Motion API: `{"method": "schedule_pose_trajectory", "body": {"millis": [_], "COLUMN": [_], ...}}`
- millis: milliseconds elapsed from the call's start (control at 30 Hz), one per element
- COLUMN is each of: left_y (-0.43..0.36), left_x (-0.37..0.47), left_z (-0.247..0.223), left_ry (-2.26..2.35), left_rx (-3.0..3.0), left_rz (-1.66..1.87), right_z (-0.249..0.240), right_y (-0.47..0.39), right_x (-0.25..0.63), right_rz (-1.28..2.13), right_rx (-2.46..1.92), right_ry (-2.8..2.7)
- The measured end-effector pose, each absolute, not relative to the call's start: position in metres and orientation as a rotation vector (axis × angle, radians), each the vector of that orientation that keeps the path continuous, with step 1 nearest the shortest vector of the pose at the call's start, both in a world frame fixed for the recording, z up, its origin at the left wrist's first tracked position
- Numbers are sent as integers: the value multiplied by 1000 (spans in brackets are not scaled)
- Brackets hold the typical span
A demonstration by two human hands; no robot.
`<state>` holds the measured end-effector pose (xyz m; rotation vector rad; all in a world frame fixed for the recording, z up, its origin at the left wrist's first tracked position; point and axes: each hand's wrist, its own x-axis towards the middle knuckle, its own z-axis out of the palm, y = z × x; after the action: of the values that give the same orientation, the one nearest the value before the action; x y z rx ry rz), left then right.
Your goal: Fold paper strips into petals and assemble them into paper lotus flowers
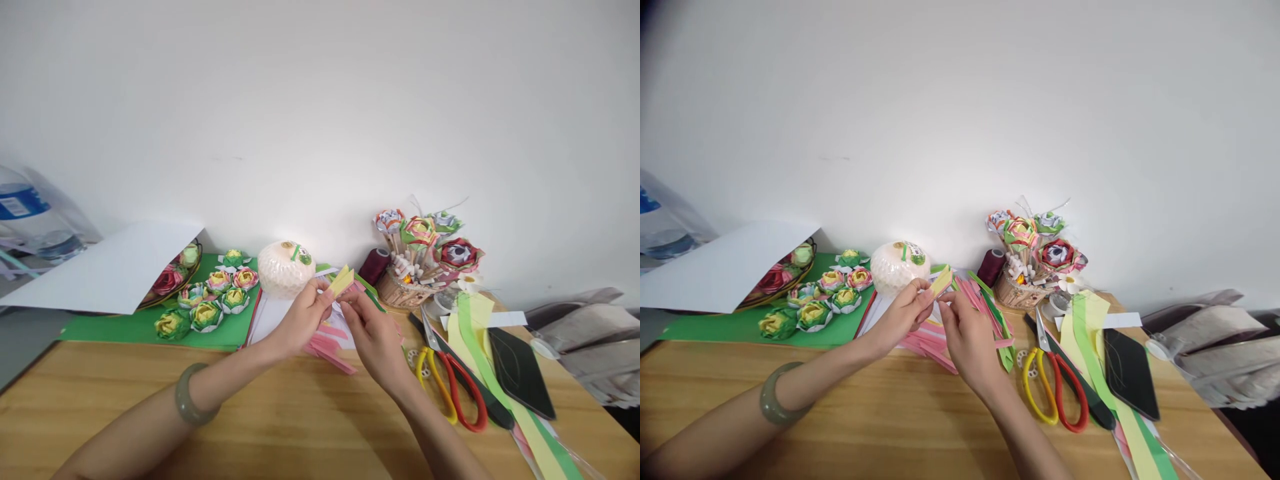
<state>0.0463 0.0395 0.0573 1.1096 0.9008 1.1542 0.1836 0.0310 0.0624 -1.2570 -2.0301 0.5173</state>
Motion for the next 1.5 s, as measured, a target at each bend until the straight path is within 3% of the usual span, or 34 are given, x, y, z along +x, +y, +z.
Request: {"method": "schedule_pose_trajectory", "body": {"millis": [600,1133,1500], "left_y": [37,36,37], "left_x": [41,40,39], "left_z": [60,65,65], "left_ry": [646,647,673], "left_rx": [986,984,823], "left_rz": [950,1019,994], "right_z": [63,69,73], "right_y": [38,31,26], "right_x": [184,189,197], "right_rz": [1018,951,687], "right_rx": [-1194,-1138,-1277], "right_ry": [-1682,-1778,-1950]}}
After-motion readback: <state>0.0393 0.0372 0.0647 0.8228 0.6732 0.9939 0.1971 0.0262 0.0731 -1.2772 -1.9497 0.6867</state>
